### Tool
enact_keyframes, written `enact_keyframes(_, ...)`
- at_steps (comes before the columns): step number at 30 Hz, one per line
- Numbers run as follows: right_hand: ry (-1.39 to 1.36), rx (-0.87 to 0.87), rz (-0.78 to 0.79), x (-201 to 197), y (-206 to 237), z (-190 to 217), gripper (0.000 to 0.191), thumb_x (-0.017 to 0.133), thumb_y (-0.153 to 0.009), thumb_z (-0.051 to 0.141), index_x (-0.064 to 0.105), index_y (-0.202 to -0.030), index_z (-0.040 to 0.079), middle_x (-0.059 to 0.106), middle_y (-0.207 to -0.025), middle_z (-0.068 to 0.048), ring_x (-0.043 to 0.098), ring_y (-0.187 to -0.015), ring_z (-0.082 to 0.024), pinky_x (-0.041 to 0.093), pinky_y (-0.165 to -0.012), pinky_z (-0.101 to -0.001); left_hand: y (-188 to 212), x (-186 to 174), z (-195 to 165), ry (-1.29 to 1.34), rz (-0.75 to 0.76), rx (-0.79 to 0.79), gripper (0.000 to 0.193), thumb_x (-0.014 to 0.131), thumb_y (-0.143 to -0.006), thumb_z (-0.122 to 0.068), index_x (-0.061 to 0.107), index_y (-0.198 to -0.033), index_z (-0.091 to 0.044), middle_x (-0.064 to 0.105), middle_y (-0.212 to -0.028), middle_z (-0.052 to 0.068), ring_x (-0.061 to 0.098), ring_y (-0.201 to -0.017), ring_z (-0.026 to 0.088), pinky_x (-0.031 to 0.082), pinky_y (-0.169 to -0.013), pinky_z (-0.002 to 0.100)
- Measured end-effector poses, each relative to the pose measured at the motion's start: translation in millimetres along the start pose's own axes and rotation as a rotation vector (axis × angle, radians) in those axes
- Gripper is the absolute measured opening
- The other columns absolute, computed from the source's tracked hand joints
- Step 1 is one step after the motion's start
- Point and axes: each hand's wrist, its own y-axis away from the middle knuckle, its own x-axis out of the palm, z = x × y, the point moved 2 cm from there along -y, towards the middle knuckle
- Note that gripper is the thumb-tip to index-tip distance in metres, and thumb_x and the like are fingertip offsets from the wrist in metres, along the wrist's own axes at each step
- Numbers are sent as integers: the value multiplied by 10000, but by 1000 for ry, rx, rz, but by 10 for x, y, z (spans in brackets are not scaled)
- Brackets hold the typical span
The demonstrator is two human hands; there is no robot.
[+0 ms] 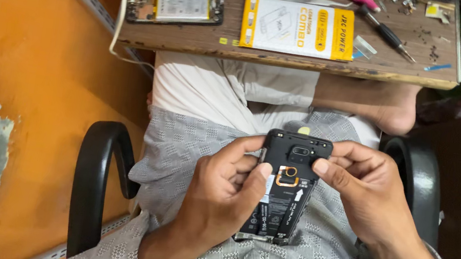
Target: The person removes a protective film from a smartphone battery, places the battery into a disassembled phone, and secures it with screws using a screwdriver. The person also handles a small black component and a screwdriver during the process.
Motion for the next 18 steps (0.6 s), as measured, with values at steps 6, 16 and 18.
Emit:
enact_keyframes(6, -40, -55, -3, -217, 18, -171, 129, 734, -921, 0, 727, -1030, -70, 778, -973, -139, 717, -870, -139, 572, -823, -282, -63, 54, 110, 108, 38, -15, 490, 585, -1005, -99, 462, -1461, 34, 746, -889, 103, 633, -697, 37, 508, -580, 190)
enact_keyframes(16, -103, -56, 8, -225, 31, -99, 119, 733, -904, -21, 737, -1018, -55, 778, -969, -120, 709, -851, -125, 565, -814, -268, -132, 143, -84, -229, 174, 210, 272, 676, -1014, -102, 693, -1268, -8, 673, -1155, 138, 684, -993, 129, 600, -818, 240)
enact_keyframes(18, -63, -36, 14, -230, 42, -80, 110, 742, -900, -21, 741, -1004, -56, 780, -956, -119, 702, -837, -120, 564, -799, -268, -138, 157, -128, -315, 175, 264, 298, 691, -994, -95, 702, -1285, -28, 683, -1144, 106, 679, -1018, 148, 573, -868, 259)
